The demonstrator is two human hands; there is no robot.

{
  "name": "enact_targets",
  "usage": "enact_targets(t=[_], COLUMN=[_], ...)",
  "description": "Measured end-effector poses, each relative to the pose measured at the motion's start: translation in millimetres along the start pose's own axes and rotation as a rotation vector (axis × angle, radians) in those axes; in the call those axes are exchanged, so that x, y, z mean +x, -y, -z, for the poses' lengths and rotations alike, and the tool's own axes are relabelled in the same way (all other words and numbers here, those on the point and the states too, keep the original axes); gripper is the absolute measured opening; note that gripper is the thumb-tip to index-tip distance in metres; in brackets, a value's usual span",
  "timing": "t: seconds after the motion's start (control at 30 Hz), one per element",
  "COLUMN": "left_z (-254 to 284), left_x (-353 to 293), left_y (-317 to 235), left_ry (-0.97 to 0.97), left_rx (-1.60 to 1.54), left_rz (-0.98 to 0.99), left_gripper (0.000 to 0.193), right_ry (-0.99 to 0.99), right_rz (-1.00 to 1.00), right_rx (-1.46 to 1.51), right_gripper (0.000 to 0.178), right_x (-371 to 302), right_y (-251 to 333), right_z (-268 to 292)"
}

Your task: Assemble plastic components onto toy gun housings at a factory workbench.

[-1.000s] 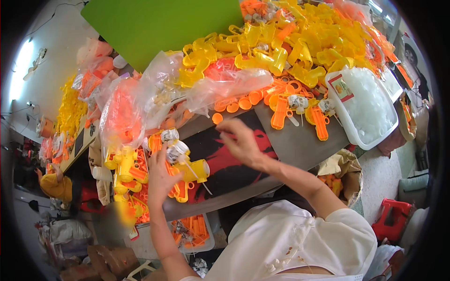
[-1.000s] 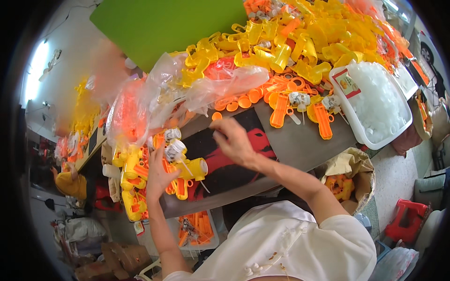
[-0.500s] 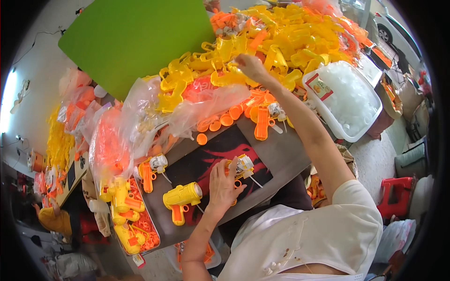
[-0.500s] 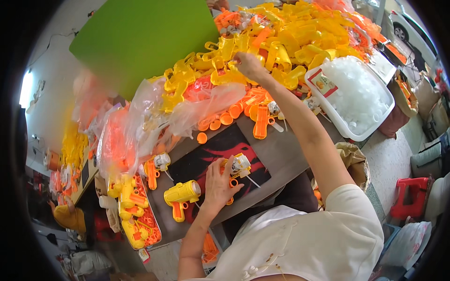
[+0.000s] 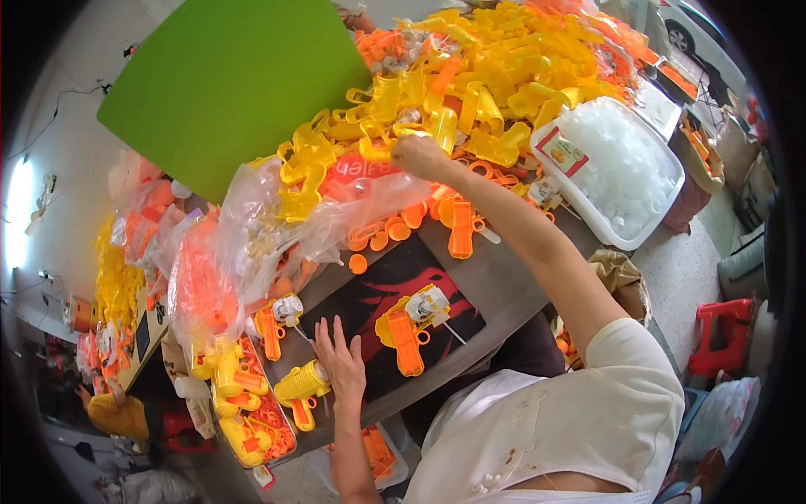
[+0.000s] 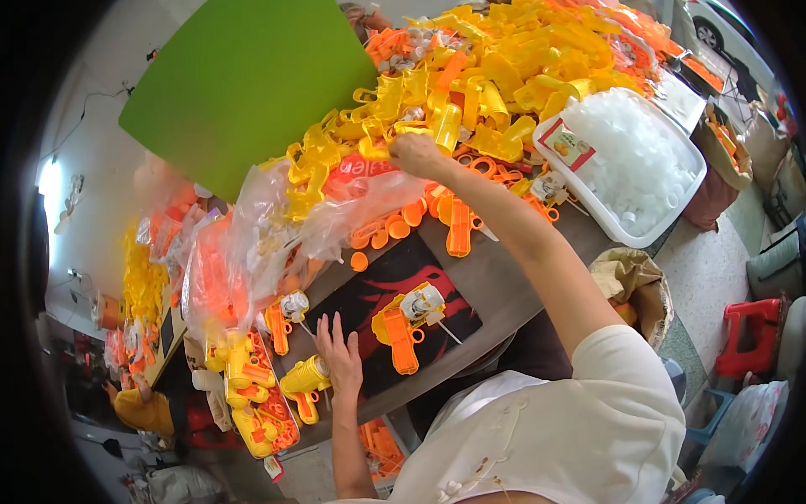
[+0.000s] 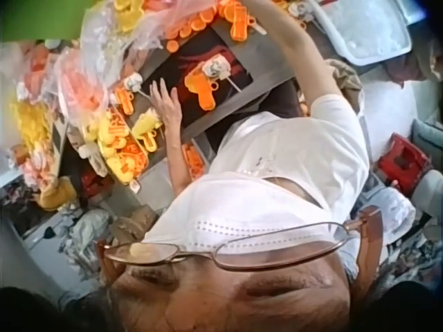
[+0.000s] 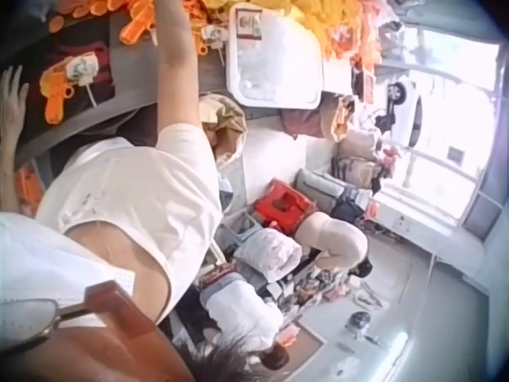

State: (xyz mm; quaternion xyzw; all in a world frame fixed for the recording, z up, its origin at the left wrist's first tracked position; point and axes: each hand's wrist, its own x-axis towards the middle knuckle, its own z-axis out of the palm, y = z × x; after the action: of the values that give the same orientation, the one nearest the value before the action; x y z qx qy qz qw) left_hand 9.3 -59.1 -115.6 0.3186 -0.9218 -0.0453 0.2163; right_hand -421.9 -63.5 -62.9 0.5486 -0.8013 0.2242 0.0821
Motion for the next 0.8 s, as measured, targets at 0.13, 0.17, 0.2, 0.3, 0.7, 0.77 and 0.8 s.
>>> enact_targets(t=[0.13, 0.17, 0.2, 0.3, 0.7, 0.77, 0.8], left_z=[19.6, 16.4, 14.6, 12.0, 87.3, 78.0, 71.5], left_x=[4.7, 4.8, 5.4, 7.1, 75.0, 71.8, 69.6], left_y=[-44.2, -56.6, -67.9, -81.4, -97.2, -91.2, -87.8], left_ry=[0.095, 0.118, 0.144, 0.216, 0.048, 0.104, 0.164], left_rx=[-0.409, -0.47, -0.532, -0.182, -0.037, -0.111, -0.193], left_rz=[-0.054, -0.116, -0.175, -0.355, -0.531, -0.453, -0.378], left_gripper=[0.053, 0.055, 0.057, 0.061, 0.064, 0.062, 0.06], right_ry=[-0.258, -0.305, -0.273, -0.078, 0.872, 0.85, 0.843], right_rz=[-0.236, -0.236, -0.18, -0.095, -0.323, -0.471, -0.472], right_rx=[0.939, 1.08, 1.131, 1.397, 1.594, 1.69, 1.691], right_gripper=[0.026, 0.029, 0.03, 0.037, 0.044, 0.04, 0.04], right_x=[-7.4, -18.3, -23.6, -59.4, -140.5, -143.9, -151.1], right_y=[-20.5, -8.3, -8.8, 35.0, 112.4, 109.8, 101.4], right_z=[40.5, 67.7, 78.6, 113.7, 67.5, 59.4, 50.1])
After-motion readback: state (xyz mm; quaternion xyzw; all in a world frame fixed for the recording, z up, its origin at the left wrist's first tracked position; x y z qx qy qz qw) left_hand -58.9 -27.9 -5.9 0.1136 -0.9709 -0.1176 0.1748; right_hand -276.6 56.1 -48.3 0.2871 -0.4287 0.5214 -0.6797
